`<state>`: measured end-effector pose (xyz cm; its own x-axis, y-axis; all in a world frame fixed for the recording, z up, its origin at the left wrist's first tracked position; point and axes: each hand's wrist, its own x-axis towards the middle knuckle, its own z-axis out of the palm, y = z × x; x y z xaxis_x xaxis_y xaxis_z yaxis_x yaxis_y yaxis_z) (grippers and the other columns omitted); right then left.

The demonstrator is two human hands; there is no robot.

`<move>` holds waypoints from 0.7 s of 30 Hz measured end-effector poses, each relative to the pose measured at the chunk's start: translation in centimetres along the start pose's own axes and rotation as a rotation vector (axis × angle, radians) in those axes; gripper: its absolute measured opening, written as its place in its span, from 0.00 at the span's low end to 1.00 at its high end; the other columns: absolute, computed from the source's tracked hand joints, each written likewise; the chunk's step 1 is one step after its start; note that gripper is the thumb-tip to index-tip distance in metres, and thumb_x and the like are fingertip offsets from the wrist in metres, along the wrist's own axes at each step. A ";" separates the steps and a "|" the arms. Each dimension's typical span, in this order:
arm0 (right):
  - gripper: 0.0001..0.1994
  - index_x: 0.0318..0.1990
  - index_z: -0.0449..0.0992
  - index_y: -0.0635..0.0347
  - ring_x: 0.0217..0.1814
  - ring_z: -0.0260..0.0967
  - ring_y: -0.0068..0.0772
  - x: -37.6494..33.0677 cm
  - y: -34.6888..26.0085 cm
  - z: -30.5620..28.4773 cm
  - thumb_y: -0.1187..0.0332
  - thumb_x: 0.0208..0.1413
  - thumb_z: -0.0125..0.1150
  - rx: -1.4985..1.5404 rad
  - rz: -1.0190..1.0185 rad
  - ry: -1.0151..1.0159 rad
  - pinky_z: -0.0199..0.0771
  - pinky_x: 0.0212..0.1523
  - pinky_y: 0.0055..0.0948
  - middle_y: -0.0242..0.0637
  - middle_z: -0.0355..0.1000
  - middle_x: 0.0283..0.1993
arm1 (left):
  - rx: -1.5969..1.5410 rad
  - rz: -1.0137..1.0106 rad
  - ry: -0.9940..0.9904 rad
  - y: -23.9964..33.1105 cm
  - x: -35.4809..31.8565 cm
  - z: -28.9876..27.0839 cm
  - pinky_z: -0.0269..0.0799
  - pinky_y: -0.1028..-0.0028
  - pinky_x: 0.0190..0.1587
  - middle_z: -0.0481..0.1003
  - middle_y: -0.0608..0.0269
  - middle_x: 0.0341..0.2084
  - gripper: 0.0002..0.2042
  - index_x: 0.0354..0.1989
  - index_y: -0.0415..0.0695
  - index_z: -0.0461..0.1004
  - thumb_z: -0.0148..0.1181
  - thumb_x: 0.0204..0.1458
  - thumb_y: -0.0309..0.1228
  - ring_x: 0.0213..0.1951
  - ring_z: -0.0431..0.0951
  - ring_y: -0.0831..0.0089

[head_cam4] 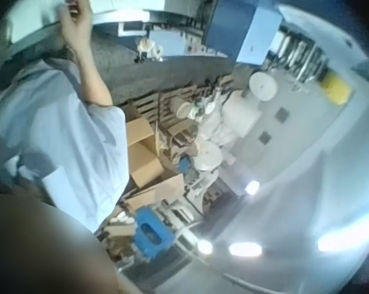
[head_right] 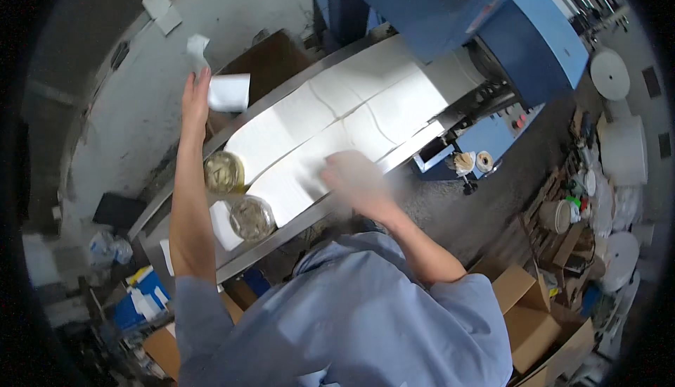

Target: Collecting stacks of paper napkins from a production machine and packing them neatly into a cardboard box.

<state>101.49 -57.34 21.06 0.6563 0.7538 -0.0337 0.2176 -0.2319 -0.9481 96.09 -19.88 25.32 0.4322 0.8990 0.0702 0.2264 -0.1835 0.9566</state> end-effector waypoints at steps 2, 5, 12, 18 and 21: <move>0.12 0.52 0.77 0.63 0.43 0.75 0.18 -1.1 1.6 -1.2 0.72 0.63 0.67 0.061 -0.075 -0.011 0.77 0.45 0.22 0.31 0.77 0.43 | -0.044 0.032 -0.051 -1.6 0.0 -1.0 0.71 0.72 0.58 0.70 0.39 0.60 0.29 0.70 0.32 0.60 0.59 0.67 0.37 0.61 0.73 0.65; 0.11 0.51 0.78 0.65 0.44 0.78 0.21 -3.1 3.6 -2.1 0.72 0.64 0.66 0.070 0.027 0.082 0.78 0.45 0.24 0.33 0.79 0.42 | -0.108 0.089 -0.115 -3.1 -4.1 -3.4 0.69 0.70 0.64 0.67 0.37 0.64 0.31 0.72 0.31 0.57 0.61 0.66 0.33 0.65 0.70 0.63; 0.10 0.49 0.79 0.66 0.44 0.76 0.19 -4.4 1.5 -2.1 0.72 0.64 0.67 0.139 0.143 0.026 0.76 0.46 0.20 0.32 0.80 0.42 | -0.058 0.066 0.217 -12.3 -16.3 -15.5 0.73 0.71 0.60 0.77 0.53 0.54 0.21 0.65 0.34 0.67 0.60 0.65 0.24 0.55 0.77 0.69; 0.09 0.48 0.79 0.66 0.45 0.76 0.22 -3.0 0.7 1.1 0.74 0.62 0.67 0.137 0.040 -0.266 0.76 0.48 0.23 0.34 0.79 0.43 | 0.426 -0.313 0.225 -18.5 -24.8 -22.0 0.76 0.72 0.39 0.80 0.61 0.30 0.19 0.52 0.36 0.78 0.66 0.62 0.40 0.38 0.79 0.78; 0.09 0.47 0.80 0.66 0.41 0.75 0.25 -2.2 -0.2 3.0 0.75 0.60 0.68 0.075 -0.090 -0.460 0.76 0.45 0.25 0.37 0.77 0.42 | 0.660 -0.379 0.119 -12.4 -25.1 -15.9 0.76 0.61 0.39 0.80 0.51 0.29 0.26 0.44 0.35 0.78 0.70 0.54 0.49 0.39 0.81 0.61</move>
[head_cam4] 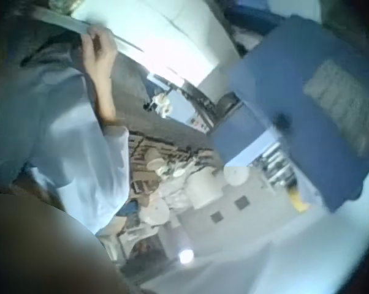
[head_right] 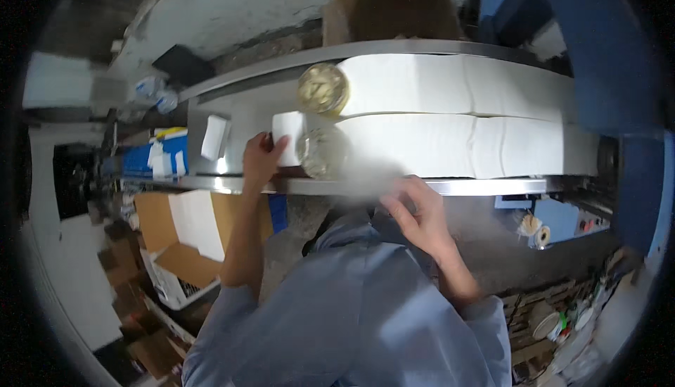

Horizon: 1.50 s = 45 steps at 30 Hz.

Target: Collecting stacks of paper napkins from a production machine and packing them neatly into a cardboard box.

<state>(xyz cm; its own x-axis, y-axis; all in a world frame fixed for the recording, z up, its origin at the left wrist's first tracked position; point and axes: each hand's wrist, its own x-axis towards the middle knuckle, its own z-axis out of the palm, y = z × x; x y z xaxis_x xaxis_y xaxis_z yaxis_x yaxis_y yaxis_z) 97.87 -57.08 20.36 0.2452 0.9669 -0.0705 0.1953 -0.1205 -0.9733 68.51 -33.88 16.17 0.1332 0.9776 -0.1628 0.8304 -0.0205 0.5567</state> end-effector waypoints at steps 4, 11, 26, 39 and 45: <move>0.10 0.47 0.80 0.67 0.40 0.75 0.27 2.0 -2.0 2.6 0.76 0.59 0.68 -0.048 -0.133 -0.171 0.76 0.44 0.25 0.39 0.77 0.40 | 0.199 0.059 0.175 0.5 0.1 1.9 0.76 0.52 0.45 0.80 0.42 0.32 0.28 0.42 0.33 0.78 0.73 0.47 0.50 0.42 0.80 0.43; 0.09 0.44 0.79 0.67 0.38 0.76 0.33 1.2 -4.8 8.4 0.76 0.57 0.68 -0.153 -0.164 -0.136 0.76 0.42 0.29 0.42 0.77 0.38 | 0.021 -0.082 -0.130 -0.2 0.7 -0.6 0.76 0.54 0.51 0.79 0.36 0.44 0.29 0.43 0.34 0.78 0.72 0.47 0.50 0.49 0.81 0.44; 0.08 0.42 0.79 0.66 0.38 0.77 0.33 0.5 -7.9 28.2 0.71 0.61 0.66 -0.449 0.196 -0.061 0.77 0.43 0.32 0.42 0.78 0.36 | 0.087 -0.161 0.469 -42.6 16.9 -26.2 0.79 0.56 0.43 0.83 0.47 0.35 0.12 0.38 0.38 0.82 0.61 0.61 0.37 0.40 0.84 0.50; 0.05 0.40 0.80 0.65 0.36 0.76 0.27 1.4 -6.3 30.1 0.75 0.57 0.66 -0.631 0.437 -0.058 0.75 0.36 0.28 0.38 0.78 0.35 | 0.405 -0.788 -0.101 -69.8 26.2 -25.6 0.74 0.58 0.62 0.76 0.41 0.57 0.36 0.61 0.33 0.69 0.75 0.48 0.44 0.58 0.79 0.50; 0.05 0.39 0.79 0.67 0.36 0.78 0.32 3.1 -6.0 31.7 0.76 0.56 0.66 -0.631 0.407 -0.106 0.77 0.37 0.30 0.42 0.79 0.34 | 0.381 -0.868 -0.243 -71.4 26.5 -28.2 0.74 0.59 0.62 0.76 0.41 0.58 0.42 0.61 0.32 0.72 0.80 0.40 0.48 0.60 0.77 0.52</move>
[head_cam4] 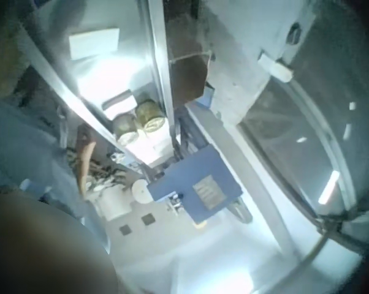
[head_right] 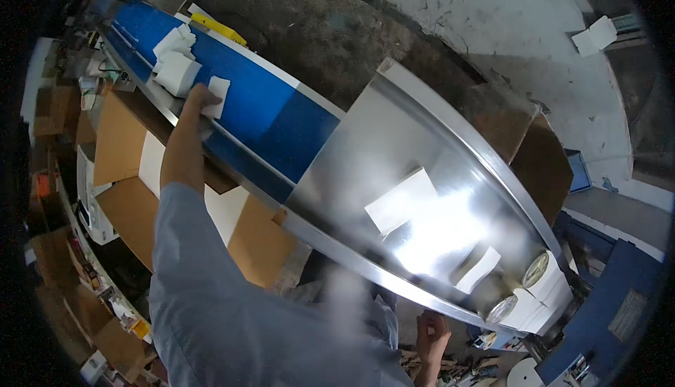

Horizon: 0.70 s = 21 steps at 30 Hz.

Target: Collecting stacks of paper napkins from a production machine and packing them neatly into a cardboard box.

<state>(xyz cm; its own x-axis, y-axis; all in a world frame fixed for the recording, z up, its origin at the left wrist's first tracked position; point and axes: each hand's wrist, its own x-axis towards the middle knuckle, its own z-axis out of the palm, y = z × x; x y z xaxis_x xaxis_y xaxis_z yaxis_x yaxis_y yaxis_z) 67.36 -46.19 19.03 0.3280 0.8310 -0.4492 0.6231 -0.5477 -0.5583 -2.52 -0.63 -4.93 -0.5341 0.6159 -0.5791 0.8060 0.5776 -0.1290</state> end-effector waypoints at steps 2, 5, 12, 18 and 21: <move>0.05 0.39 0.80 0.67 0.36 0.78 0.33 0.4 -1.0 0.2 0.76 0.56 0.66 -0.009 -0.004 -0.004 0.77 0.38 0.30 0.42 0.79 0.35 | 0.031 0.028 0.001 -0.3 -0.1 -0.4 0.76 0.60 0.60 0.77 0.42 0.57 0.43 0.58 0.31 0.74 0.81 0.36 0.49 0.59 0.78 0.51; 0.06 0.40 0.80 0.67 0.37 0.79 0.33 0.4 -2.5 -0.2 0.76 0.56 0.67 -0.023 0.013 0.007 0.78 0.39 0.31 0.43 0.80 0.36 | -0.050 0.116 0.096 2.7 -3.5 -1.1 0.76 0.59 0.58 0.80 0.44 0.53 0.35 0.55 0.35 0.78 0.79 0.40 0.45 0.53 0.82 0.50; 0.07 0.43 0.81 0.65 0.39 0.80 0.34 -0.7 -4.3 -0.9 0.76 0.56 0.67 0.054 -0.147 0.060 0.78 0.41 0.31 0.44 0.80 0.39 | -0.816 0.727 0.081 10.3 -24.3 -8.5 0.77 0.70 0.43 0.84 0.54 0.39 0.19 0.49 0.35 0.80 0.68 0.57 0.38 0.39 0.83 0.69; 0.14 0.54 0.77 0.68 0.53 0.77 0.32 3.4 -9.6 0.5 0.74 0.62 0.65 0.355 -0.399 -0.055 0.76 0.53 0.29 0.45 0.78 0.53 | -1.474 0.806 -0.432 15.8 -40.2 -4.0 0.77 0.73 0.48 0.83 0.60 0.43 0.15 0.52 0.35 0.78 0.64 0.63 0.32 0.44 0.82 0.73; 0.28 0.72 0.59 0.65 0.67 0.68 0.35 6.5 -13.0 1.6 0.73 0.67 0.60 0.686 -0.435 -0.083 0.71 0.62 0.30 0.47 0.66 0.68 | -1.596 0.833 -0.755 18.8 -46.7 -1.8 0.77 0.67 0.57 0.80 0.54 0.50 0.16 0.56 0.33 0.74 0.62 0.64 0.28 0.51 0.81 0.67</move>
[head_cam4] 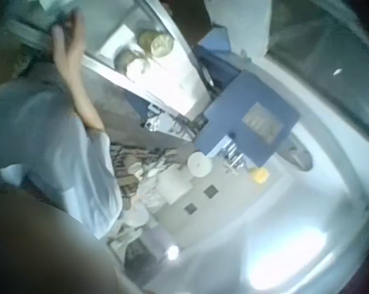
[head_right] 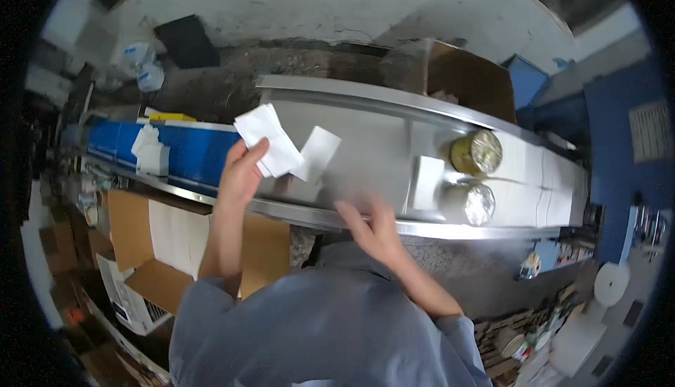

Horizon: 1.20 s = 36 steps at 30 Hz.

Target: Collecting stacks of paper napkins from a production machine and packing them neatly into a cardboard box.

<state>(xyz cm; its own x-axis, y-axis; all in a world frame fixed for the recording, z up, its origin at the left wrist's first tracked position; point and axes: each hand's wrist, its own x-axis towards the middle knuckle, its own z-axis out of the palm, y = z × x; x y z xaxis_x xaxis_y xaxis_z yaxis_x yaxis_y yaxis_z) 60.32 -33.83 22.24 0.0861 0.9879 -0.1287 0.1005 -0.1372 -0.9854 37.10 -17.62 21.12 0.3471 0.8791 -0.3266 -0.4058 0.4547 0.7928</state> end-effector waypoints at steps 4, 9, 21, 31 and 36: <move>0.35 0.79 0.45 0.61 0.72 0.62 0.34 3.6 0.9 2.2 0.64 0.72 0.54 0.054 -0.012 0.122 0.66 0.67 0.27 0.48 0.64 0.69 | -0.080 -0.048 -0.071 -4.8 -1.2 5.7 0.76 0.67 0.57 0.78 0.54 0.53 0.17 0.59 0.34 0.72 0.61 0.64 0.27 0.53 0.80 0.67; 0.34 0.77 0.51 0.64 0.53 0.71 0.24 1.4 3.6 -0.4 0.60 0.71 0.57 -0.257 0.171 0.128 0.72 0.53 0.24 0.38 0.76 0.52 | -0.174 -0.037 0.053 -9.1 -2.9 10.5 0.73 0.68 0.57 0.76 0.59 0.55 0.18 0.62 0.36 0.70 0.58 0.66 0.30 0.54 0.77 0.71; 0.05 0.45 0.78 0.63 0.39 0.70 0.14 -4.3 8.7 -6.6 0.72 0.66 0.63 0.131 0.216 0.145 0.71 0.42 0.19 0.26 0.78 0.39 | 1.031 0.325 0.267 -9.9 0.3 2.4 0.77 0.65 0.49 0.80 0.51 0.44 0.22 0.56 0.38 0.75 0.70 0.57 0.37 0.43 0.81 0.60; 0.07 0.44 0.79 0.64 0.39 0.72 0.23 -2.2 9.0 -7.7 0.71 0.63 0.64 0.114 0.204 0.175 0.74 0.40 0.27 0.32 0.76 0.37 | 1.504 -0.046 0.174 -7.8 3.4 3.1 0.76 0.57 0.50 0.80 0.44 0.43 0.23 0.43 0.34 0.78 0.76 0.46 0.40 0.45 0.81 0.51; 0.07 0.41 0.79 0.62 0.35 0.68 0.21 -2.0 9.5 -7.9 0.68 0.63 0.65 0.094 0.236 0.213 0.72 0.37 0.29 0.31 0.73 0.31 | 1.323 -0.079 0.159 -8.2 2.8 3.7 0.77 0.61 0.44 0.82 0.45 0.39 0.21 0.38 0.34 0.76 0.77 0.45 0.37 0.40 0.83 0.54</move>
<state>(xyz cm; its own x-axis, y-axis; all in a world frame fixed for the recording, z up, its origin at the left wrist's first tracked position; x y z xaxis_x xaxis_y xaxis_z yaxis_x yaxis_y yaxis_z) 68.95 -37.71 13.97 0.3020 0.8912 -0.3383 -0.0380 -0.3434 -0.9384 44.54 -19.38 15.57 0.1935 0.9052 -0.3785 0.7625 0.1041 0.6386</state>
